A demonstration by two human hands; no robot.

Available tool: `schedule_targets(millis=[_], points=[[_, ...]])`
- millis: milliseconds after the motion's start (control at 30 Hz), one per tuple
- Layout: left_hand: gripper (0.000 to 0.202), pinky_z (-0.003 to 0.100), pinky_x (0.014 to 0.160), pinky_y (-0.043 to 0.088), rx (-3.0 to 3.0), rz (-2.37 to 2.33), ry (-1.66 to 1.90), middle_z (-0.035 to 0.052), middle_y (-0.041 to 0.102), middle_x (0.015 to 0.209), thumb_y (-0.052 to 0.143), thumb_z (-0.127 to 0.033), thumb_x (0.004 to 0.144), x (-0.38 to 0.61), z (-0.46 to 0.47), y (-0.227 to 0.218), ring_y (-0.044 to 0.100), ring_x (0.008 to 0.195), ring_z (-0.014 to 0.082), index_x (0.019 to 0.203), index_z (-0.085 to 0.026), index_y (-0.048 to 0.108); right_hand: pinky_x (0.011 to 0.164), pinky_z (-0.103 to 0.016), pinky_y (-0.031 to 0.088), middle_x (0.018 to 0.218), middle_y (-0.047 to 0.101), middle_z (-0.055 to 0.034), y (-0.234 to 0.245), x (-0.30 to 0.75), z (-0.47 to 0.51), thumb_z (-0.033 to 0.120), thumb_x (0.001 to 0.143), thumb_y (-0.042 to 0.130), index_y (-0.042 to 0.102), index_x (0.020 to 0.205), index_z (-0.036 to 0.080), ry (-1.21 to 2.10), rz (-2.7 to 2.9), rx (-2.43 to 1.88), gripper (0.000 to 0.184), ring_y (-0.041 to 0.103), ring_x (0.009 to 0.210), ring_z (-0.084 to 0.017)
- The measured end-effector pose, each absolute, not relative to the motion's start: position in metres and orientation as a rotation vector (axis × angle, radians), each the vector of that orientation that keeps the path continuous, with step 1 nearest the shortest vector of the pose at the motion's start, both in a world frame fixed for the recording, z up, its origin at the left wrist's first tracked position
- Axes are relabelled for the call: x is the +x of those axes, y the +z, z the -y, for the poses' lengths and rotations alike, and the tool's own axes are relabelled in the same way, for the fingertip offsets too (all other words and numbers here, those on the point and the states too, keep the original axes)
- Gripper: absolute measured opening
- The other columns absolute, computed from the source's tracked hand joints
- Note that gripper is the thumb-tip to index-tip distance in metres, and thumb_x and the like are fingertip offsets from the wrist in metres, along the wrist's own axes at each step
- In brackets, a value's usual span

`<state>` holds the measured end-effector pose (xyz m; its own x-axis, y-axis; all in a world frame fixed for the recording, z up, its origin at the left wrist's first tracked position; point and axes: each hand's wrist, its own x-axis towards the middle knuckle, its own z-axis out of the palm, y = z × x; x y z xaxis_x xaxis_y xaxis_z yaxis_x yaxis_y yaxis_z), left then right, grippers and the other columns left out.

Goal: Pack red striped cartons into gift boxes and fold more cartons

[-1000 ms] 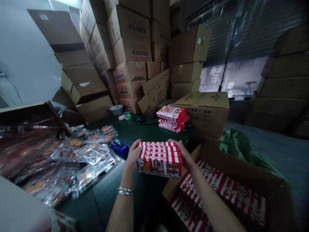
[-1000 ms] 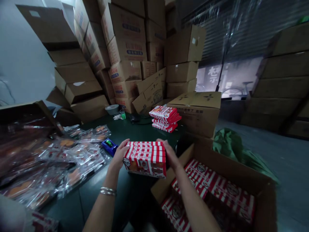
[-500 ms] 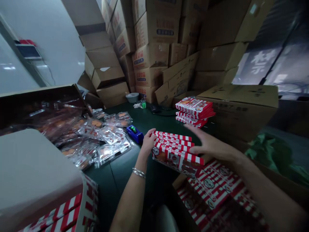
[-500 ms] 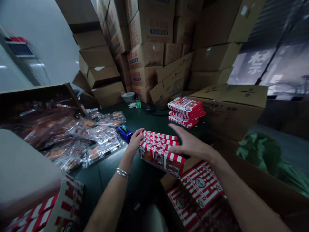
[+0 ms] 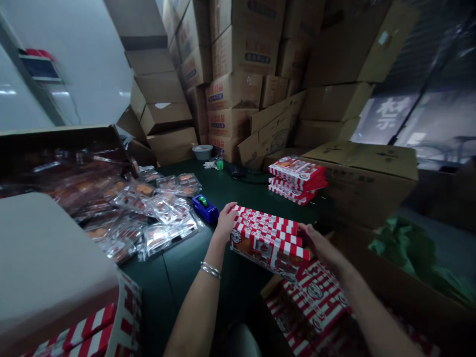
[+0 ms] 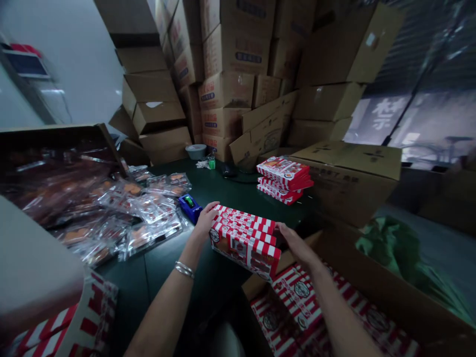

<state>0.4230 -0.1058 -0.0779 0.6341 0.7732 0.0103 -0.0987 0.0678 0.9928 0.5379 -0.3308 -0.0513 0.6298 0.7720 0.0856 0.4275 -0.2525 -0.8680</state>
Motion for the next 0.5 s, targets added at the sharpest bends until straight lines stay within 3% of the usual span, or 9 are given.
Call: schedule_targets(millis=[100,200,267,333,400,500], points=[[0.04,0.023,0.07,0.05,1.357,-0.621,0.746,0.0038,0.069,0.091,0.056,-0.013,0.069,0.424,0.106,-0.076,0.06,0.072,0.0137,0.107,-0.017,0.068,0.104,-0.046,0.038,0.129,0.057,-0.0161,-0.006,0.55,0.317,0.089,0.053,0.052,0.056,0.125,0.016,0.541,1.22,-2.011,0.103,0.049,0.121,-0.039],[0.038,0.026,0.081,0.05,1.366,-0.62,0.75,0.005,0.07,0.097,0.059,-0.014,0.07,0.424,0.106,-0.074,0.062,0.082,0.0166,0.107,-0.017,0.069,0.106,-0.049,0.033,0.139,0.046,-0.0133,0.011,0.532,0.284,0.066,0.038,0.08,0.044,0.139,0.024,0.543,1.484,-2.209,0.115,0.043,0.126,-0.04],[0.037,0.028,0.087,0.049,1.367,-0.623,0.751,0.0056,0.071,0.101,0.06,-0.015,0.071,0.424,0.106,-0.074,0.063,0.089,0.0183,0.107,-0.017,0.07,0.099,-0.055,0.036,0.135,0.047,-0.017,0.01,0.514,0.268,0.057,0.04,0.084,0.032,0.145,0.025,0.404,1.636,-2.455,0.121,0.045,0.121,-0.044],[0.036,0.029,0.091,0.047,1.36,-0.623,0.752,0.0058,0.071,0.103,0.062,-0.016,0.072,0.425,0.106,-0.074,0.063,0.093,0.0194,0.107,-0.017,0.07,0.091,-0.055,0.04,0.128,0.05,-0.0209,0.006,0.503,0.262,0.055,0.052,0.079,0.024,0.148,0.022,0.277,1.694,-2.614,0.115,0.048,0.115,-0.045],[0.034,0.029,0.093,0.047,1.342,-0.619,0.756,0.0062,0.071,0.105,0.064,-0.019,0.073,0.425,0.106,-0.073,0.064,0.097,0.0202,0.107,-0.017,0.07,0.087,-0.051,0.043,0.122,0.053,-0.022,0.002,0.502,0.26,0.054,0.059,0.075,0.024,0.147,0.019,0.292,1.687,-2.629,0.107,0.051,0.111,-0.044],[0.032,0.03,0.096,0.045,1.305,-0.616,0.782,0.0073,0.07,0.108,0.065,-0.028,0.078,0.424,0.108,-0.07,0.063,0.102,0.0213,0.108,-0.016,0.069,0.085,-0.046,0.045,0.124,0.051,-0.0209,-0.001,0.51,0.259,0.057,0.057,0.075,0.026,0.145,0.02,0.329,1.676,-2.671,0.107,0.051,0.112,-0.043]])
